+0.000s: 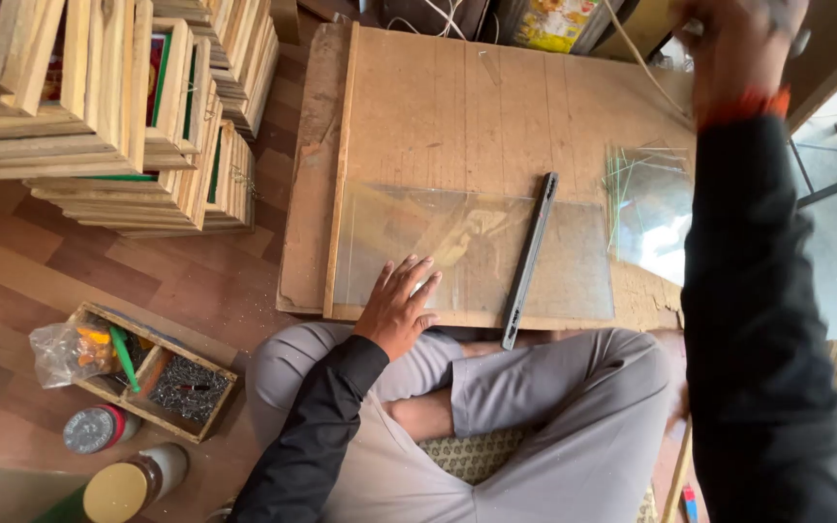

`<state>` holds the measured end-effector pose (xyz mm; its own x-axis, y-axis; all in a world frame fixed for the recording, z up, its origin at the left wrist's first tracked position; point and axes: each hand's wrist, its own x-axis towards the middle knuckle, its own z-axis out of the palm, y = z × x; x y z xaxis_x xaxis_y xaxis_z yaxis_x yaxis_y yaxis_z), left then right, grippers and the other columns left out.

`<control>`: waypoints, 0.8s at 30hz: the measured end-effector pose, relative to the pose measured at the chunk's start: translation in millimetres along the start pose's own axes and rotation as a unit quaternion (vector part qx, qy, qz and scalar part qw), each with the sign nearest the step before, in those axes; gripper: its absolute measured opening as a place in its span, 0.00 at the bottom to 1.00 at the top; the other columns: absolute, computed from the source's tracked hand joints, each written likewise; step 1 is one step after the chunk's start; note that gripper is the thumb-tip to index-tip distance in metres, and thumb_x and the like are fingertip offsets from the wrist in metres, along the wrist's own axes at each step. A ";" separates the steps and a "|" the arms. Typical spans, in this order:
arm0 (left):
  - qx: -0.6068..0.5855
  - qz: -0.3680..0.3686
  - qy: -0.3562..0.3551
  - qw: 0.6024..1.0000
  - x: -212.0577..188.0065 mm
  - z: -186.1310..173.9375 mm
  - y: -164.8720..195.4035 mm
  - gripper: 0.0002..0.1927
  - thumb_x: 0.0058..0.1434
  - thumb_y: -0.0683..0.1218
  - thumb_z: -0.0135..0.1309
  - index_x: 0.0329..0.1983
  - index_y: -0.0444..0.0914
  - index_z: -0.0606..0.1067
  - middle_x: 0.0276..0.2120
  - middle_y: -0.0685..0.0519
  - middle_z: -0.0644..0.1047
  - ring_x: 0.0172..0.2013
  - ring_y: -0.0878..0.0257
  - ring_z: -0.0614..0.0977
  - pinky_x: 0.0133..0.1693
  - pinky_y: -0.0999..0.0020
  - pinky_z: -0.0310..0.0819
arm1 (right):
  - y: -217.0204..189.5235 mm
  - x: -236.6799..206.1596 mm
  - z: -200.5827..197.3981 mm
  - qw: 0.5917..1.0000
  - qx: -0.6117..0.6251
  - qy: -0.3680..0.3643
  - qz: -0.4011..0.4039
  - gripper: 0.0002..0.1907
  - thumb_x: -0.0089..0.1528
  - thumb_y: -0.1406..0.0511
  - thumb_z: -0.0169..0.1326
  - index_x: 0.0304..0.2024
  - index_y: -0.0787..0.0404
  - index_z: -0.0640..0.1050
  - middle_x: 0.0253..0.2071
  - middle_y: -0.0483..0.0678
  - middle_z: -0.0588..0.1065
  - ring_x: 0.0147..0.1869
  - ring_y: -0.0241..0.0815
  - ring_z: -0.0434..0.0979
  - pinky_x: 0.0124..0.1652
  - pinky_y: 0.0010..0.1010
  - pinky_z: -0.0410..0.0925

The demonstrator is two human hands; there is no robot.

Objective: The person uses a metal ruler and a glass cutter to score and snap a sheet of glass into smaller pieces. They repeatedly measure, score, and break the glass, stacking the cut pieces to the side.

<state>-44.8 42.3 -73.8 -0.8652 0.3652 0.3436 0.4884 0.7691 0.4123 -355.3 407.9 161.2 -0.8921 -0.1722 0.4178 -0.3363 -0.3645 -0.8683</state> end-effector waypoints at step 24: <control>-0.712 -0.289 0.340 0.542 34.4 -15.8 108.1 0.31 0.73 0.59 0.40 0.69 0.32 0.66 0.57 0.41 0.75 0.57 0.50 0.79 0.60 0.54 0.76 | 98.2 -364.8 135.2 0.969 0.048 0.174 0.171 0.14 0.65 0.75 0.55 0.46 0.59 0.65 0.52 0.56 0.76 0.50 0.47 0.82 0.47 0.34 0.76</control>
<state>-20.0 129.8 -4.0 -0.9153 -0.3703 -0.1582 0.1689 -0.7098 0.6839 -22.1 311.3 -40.4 -0.9997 0.0153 -0.0204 0.0119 -0.4260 -0.9046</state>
